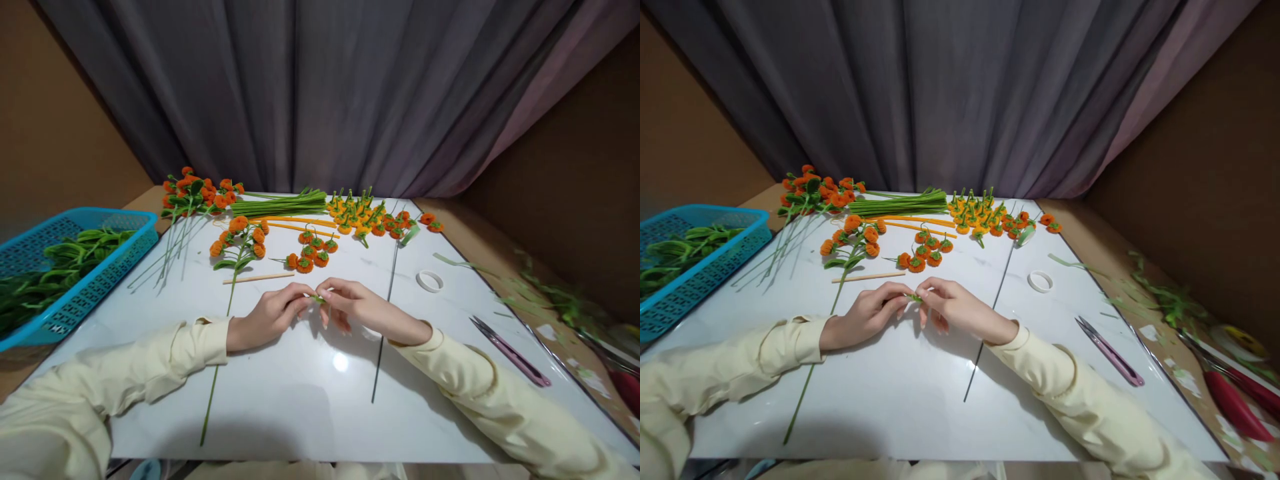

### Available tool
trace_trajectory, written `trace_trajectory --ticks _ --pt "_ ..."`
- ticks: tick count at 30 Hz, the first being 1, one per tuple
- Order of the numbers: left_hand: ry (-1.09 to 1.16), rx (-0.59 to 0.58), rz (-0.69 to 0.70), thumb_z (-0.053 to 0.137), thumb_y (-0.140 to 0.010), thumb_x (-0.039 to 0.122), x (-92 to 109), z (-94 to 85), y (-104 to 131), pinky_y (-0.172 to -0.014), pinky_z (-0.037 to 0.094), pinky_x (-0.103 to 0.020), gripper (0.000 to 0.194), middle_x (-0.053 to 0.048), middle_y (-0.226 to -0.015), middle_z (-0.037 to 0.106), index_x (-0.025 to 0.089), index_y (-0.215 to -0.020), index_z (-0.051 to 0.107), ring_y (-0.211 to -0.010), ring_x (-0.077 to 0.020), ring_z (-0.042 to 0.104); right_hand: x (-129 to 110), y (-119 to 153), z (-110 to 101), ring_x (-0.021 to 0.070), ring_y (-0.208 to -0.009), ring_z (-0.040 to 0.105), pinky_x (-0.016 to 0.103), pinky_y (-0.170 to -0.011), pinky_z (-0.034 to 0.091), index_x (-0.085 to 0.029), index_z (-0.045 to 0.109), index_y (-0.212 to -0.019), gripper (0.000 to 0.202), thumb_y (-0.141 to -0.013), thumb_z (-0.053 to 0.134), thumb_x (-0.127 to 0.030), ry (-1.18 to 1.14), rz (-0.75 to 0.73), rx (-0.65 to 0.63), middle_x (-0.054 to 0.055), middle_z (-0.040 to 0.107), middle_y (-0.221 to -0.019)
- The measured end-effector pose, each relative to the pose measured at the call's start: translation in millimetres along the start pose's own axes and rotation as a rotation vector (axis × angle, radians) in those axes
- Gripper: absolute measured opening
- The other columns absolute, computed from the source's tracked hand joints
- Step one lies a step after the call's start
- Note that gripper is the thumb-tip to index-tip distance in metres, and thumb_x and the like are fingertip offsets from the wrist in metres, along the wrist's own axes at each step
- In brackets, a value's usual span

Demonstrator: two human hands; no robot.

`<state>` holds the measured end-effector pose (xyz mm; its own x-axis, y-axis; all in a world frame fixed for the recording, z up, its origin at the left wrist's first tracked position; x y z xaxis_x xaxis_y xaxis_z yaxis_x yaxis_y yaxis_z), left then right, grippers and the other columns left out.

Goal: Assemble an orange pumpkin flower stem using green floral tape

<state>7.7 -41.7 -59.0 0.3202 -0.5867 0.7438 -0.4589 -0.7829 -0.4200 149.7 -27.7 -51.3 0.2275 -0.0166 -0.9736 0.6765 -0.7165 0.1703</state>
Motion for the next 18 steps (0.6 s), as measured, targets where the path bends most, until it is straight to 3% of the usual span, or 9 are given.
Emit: trace_trajectory --ticks 5,7,11,14,18 --pt "0.346 -0.021 -0.309 0.044 -0.092 0.038 -9.8 5.4 -3.4 -0.048 0.034 -0.019 0.021 0.007 -0.056 0.045 0.017 -0.094 0.048 -0.049 -0.0078 0.041 -11.5 6.6 -6.1 0.0107 -0.061 0.053 0.022 -0.056 0.041 -0.017 0.054 -0.096 0.015 -0.089 0.051 -0.029 0.626 -0.328 0.259 0.005 0.063 -0.089" --pt "0.434 -0.043 -0.377 0.045 -0.091 0.04 -11.8 8.3 -4.2 -0.048 0.033 -0.019 0.022 0.008 -0.053 0.043 0.018 -0.09 0.047 -0.047 -0.0073 0.039 -10.5 9.0 -2.5 0.0118 -0.061 0.053 0.023 -0.056 0.038 -0.016 0.054 -0.094 0.011 -0.091 0.047 -0.023 0.84 -0.425 0.306 0.006 0.063 -0.085" --pt "0.493 -0.048 -0.421 0.047 -0.09 0.042 -14.4 11.1 -4.1 -0.048 0.033 -0.02 0.024 0.009 -0.051 0.04 0.018 -0.087 0.047 -0.044 -0.0066 0.035 -8.8 11.7 7.7 0.0145 -0.061 0.05 0.025 -0.053 0.031 -0.015 0.053 -0.083 0.022 -0.094 0.034 -0.013 1.195 -0.501 0.319 0.005 0.058 -0.072" --pt "0.364 -0.031 -0.379 0.045 -0.091 0.041 -13.8 9.4 -3.1 -0.047 0.032 -0.02 0.025 0.008 -0.053 0.041 0.017 -0.084 0.048 -0.045 -0.0065 0.037 -11.1 13.7 13.9 0.0132 -0.056 0.045 0.026 -0.051 0.026 -0.015 0.053 -0.079 0.023 -0.093 0.035 -0.013 1.26 -0.507 0.285 0.003 0.054 -0.067" --pt "0.141 -0.033 -0.29 0.04 -0.093 0.035 -9.2 6.6 -0.8 -0.049 0.033 -0.02 0.023 0.007 -0.054 0.043 0.017 -0.082 0.047 -0.046 -0.0066 0.039 -11.4 14.3 18.2 0.0119 -0.053 0.043 0.025 -0.052 0.027 -0.015 0.052 -0.077 0.022 -0.092 0.037 -0.012 1.125 -0.478 0.241 0.002 0.053 -0.065"
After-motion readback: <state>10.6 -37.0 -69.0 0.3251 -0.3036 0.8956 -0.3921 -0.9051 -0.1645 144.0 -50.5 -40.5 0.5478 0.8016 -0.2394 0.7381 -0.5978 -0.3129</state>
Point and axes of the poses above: each hand's wrist, its own y-axis away from the middle knuckle, its own z-axis out of the palm, x = y × z, the point moved 5 cm from there along -y, towards the middle knuckle
